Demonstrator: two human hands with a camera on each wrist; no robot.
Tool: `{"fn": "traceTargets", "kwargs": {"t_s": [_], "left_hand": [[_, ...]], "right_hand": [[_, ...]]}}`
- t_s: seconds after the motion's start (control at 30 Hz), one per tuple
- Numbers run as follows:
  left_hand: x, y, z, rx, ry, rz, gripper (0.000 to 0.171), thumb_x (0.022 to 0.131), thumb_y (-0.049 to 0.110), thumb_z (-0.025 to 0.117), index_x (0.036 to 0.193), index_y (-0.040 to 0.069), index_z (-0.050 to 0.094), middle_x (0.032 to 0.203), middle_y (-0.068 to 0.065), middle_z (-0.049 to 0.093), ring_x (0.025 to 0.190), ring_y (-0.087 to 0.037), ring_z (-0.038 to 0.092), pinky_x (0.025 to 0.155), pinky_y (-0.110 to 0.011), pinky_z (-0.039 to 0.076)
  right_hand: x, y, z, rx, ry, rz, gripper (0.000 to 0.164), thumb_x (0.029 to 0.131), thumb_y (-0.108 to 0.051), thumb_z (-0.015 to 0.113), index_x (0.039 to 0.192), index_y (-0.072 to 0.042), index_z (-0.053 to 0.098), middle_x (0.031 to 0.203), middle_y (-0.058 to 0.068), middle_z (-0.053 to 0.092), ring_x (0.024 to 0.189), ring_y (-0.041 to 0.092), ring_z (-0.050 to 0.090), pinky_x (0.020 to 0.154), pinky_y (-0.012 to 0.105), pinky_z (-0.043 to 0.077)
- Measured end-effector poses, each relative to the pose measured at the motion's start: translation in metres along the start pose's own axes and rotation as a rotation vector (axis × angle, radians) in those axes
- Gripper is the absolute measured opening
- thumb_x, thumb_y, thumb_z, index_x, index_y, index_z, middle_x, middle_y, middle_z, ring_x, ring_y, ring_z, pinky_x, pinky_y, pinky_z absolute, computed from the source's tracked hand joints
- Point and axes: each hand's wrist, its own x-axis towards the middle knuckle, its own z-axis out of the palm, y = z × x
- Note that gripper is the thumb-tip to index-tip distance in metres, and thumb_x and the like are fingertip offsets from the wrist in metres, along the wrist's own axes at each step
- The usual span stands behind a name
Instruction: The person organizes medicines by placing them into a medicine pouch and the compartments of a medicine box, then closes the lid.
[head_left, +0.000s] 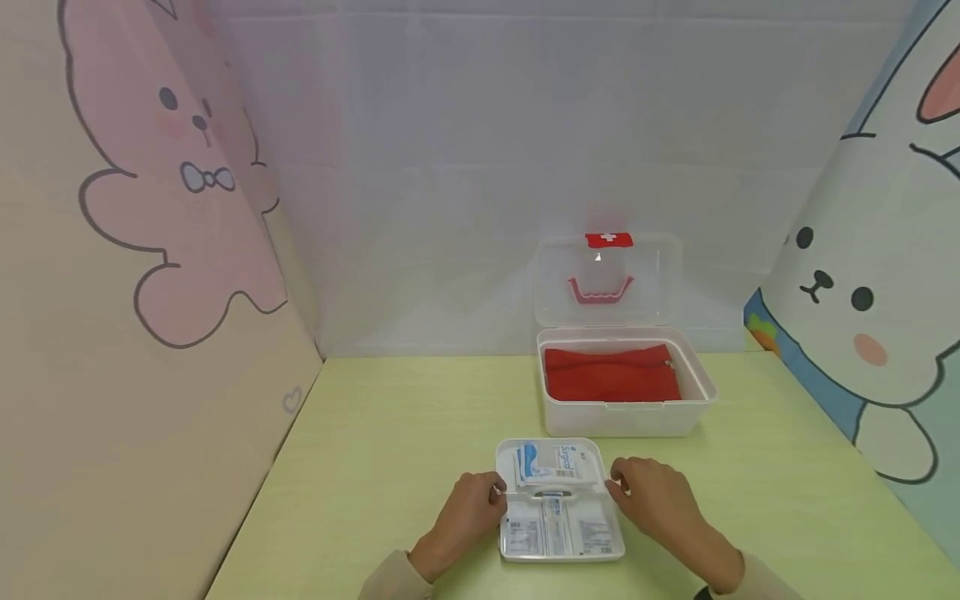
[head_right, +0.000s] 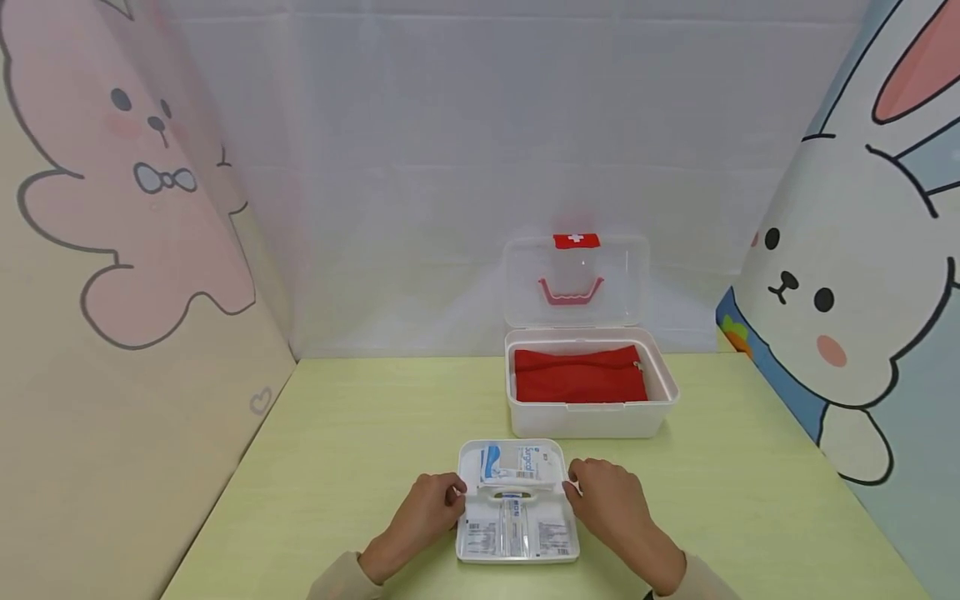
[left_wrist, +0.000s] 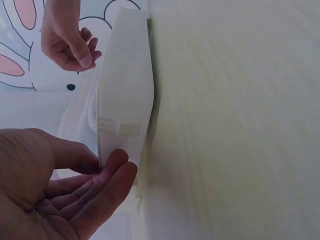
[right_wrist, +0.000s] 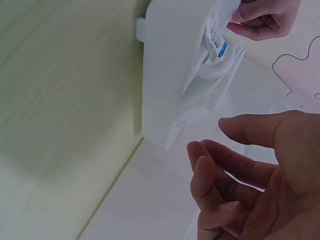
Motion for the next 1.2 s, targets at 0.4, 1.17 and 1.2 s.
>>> {"fn": "traceTargets", "kwargs": {"t_s": [0.4,1.17,1.2], "left_hand": [[0.0,0.001,0.001,0.02,0.039,0.029,0.011,0.086,0.004,0.063,0.092,0.0,0.071,0.068,0.0,0.065,0.057,-0.001,0.049,0.052,-0.018,0.043],[-0.004,0.005,0.0,0.062,-0.057,0.07,0.013,0.09,0.007,0.063,0.089,0.002,0.074,0.064,0.006,0.061,0.055,0.001,0.045,0.05,-0.017,0.041],[-0.005,0.006,0.0,0.067,-0.063,0.068,0.012,0.089,0.008,0.064,0.089,0.003,0.074,0.064,0.006,0.06,0.056,0.0,0.045,0.051,-0.017,0.041]], "right_hand": [[-0.008,0.007,0.017,0.033,-0.127,0.027,0.017,0.084,-0.016,0.073,0.07,-0.015,0.064,0.058,-0.005,0.045,0.057,0.014,0.041,0.052,0.029,0.033],[0.014,0.015,0.014,0.028,-0.146,-0.002,0.014,0.086,-0.011,0.068,0.073,-0.01,0.064,0.062,-0.001,0.049,0.059,0.015,0.043,0.053,0.03,0.034],[0.015,0.015,0.014,0.031,-0.15,-0.001,0.014,0.086,-0.011,0.068,0.073,-0.01,0.064,0.063,-0.001,0.05,0.059,0.015,0.043,0.053,0.029,0.035]]}}
